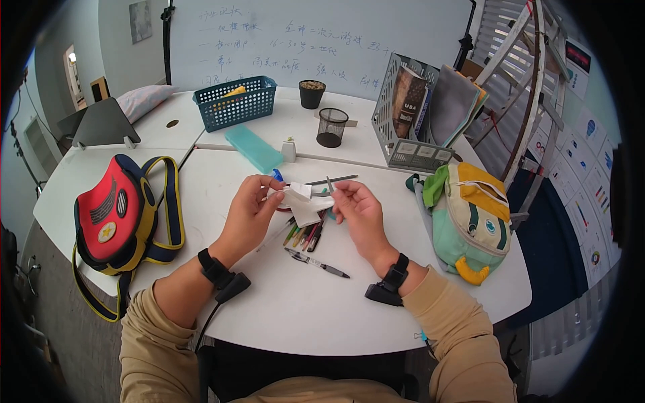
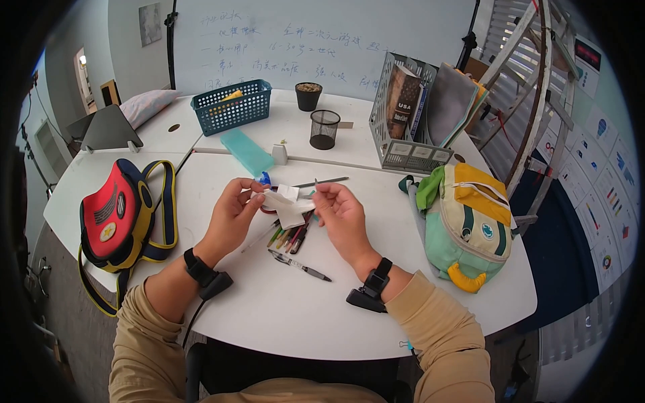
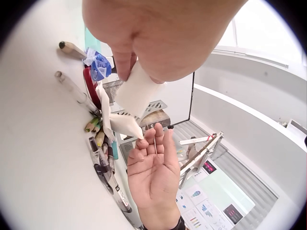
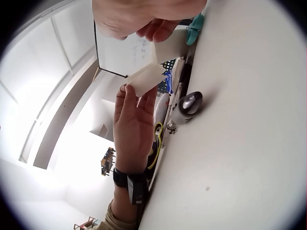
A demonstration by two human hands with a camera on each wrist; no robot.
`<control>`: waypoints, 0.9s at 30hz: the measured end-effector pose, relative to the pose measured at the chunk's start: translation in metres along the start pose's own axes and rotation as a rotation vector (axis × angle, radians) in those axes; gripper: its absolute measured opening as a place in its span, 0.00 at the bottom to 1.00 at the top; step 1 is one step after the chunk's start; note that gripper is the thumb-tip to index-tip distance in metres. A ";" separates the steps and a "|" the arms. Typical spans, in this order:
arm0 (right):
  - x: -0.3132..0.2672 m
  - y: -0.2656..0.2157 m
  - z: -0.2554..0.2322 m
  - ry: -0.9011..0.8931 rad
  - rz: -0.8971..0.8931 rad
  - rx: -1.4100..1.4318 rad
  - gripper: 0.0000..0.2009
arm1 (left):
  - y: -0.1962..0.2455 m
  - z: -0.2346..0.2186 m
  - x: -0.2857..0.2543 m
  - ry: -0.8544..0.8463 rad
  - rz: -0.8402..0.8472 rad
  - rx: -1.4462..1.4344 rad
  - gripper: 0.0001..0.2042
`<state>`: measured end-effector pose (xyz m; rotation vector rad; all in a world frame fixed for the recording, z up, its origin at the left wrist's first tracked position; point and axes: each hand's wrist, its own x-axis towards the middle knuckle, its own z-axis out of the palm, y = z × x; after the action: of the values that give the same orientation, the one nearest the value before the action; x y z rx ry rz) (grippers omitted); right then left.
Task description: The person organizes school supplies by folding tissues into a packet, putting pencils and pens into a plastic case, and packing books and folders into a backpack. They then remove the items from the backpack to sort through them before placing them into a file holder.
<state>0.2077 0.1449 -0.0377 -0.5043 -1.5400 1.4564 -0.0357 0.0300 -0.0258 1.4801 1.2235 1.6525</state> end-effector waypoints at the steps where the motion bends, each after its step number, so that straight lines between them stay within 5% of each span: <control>1: -0.001 0.001 0.003 -0.041 -0.023 -0.023 0.19 | 0.002 -0.001 0.000 -0.020 -0.029 -0.053 0.08; 8: -0.009 -0.003 0.006 -0.247 -0.140 -0.256 0.13 | 0.009 0.007 -0.003 -0.109 0.013 -0.182 0.09; 14: -0.009 -0.011 0.006 0.010 -0.001 -0.218 0.12 | 0.008 0.005 -0.004 -0.025 -0.078 -0.118 0.09; 20: -0.004 -0.012 0.000 0.054 0.085 -0.179 0.13 | 0.009 -0.004 -0.002 0.103 -0.066 0.365 0.08; 23: -0.006 -0.011 0.000 0.022 0.128 -0.110 0.13 | 0.022 -0.002 -0.002 0.130 -0.221 0.226 0.08; 27: -0.006 -0.011 0.005 -0.086 0.087 -0.092 0.15 | 0.007 0.000 -0.003 0.060 -0.160 0.016 0.08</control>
<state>0.2097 0.1346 -0.0290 -0.5757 -1.6775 1.4955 -0.0340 0.0250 -0.0208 1.3138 1.3545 1.5936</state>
